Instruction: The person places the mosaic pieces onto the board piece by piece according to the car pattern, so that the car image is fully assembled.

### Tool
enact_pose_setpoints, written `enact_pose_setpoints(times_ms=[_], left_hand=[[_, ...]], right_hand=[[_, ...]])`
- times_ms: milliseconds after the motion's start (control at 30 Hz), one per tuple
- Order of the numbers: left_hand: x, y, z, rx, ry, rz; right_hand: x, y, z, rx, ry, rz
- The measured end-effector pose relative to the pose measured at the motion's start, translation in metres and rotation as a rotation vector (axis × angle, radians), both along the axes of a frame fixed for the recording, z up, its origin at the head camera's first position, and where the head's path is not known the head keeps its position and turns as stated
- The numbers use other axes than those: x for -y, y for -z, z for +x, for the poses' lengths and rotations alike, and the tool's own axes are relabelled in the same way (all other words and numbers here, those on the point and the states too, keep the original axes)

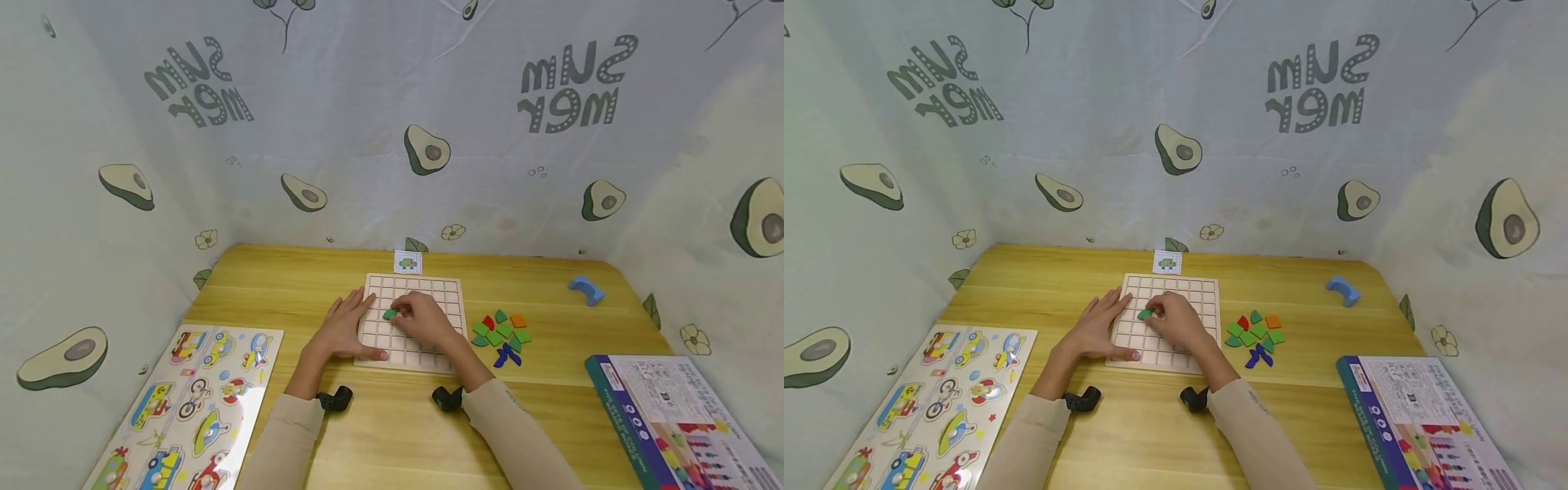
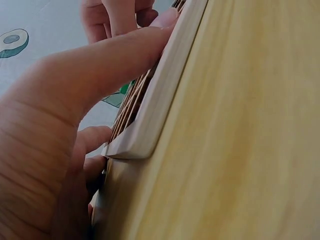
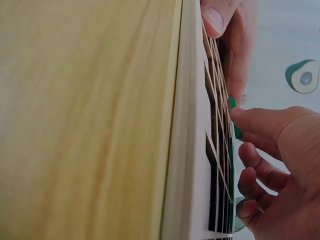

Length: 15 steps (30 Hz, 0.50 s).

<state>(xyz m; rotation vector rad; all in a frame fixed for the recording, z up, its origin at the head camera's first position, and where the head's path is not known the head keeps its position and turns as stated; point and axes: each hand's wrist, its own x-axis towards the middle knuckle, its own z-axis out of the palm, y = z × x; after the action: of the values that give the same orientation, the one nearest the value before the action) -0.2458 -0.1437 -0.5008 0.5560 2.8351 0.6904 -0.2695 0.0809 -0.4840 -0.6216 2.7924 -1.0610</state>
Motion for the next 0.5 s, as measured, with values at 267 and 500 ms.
enact_pose_setpoints(times_ms=[267,500], left_hand=[[-0.0002,0.0021,-0.0010,-0.015,0.003,-0.005],[0.0001,-0.0013,0.0008,-0.004,0.006,0.004]], right_hand=[[0.0062,-0.0015,0.0004,-0.004,-0.001,0.029],[0.0092,-0.0032,0.0011,0.012,-0.003,0.046]])
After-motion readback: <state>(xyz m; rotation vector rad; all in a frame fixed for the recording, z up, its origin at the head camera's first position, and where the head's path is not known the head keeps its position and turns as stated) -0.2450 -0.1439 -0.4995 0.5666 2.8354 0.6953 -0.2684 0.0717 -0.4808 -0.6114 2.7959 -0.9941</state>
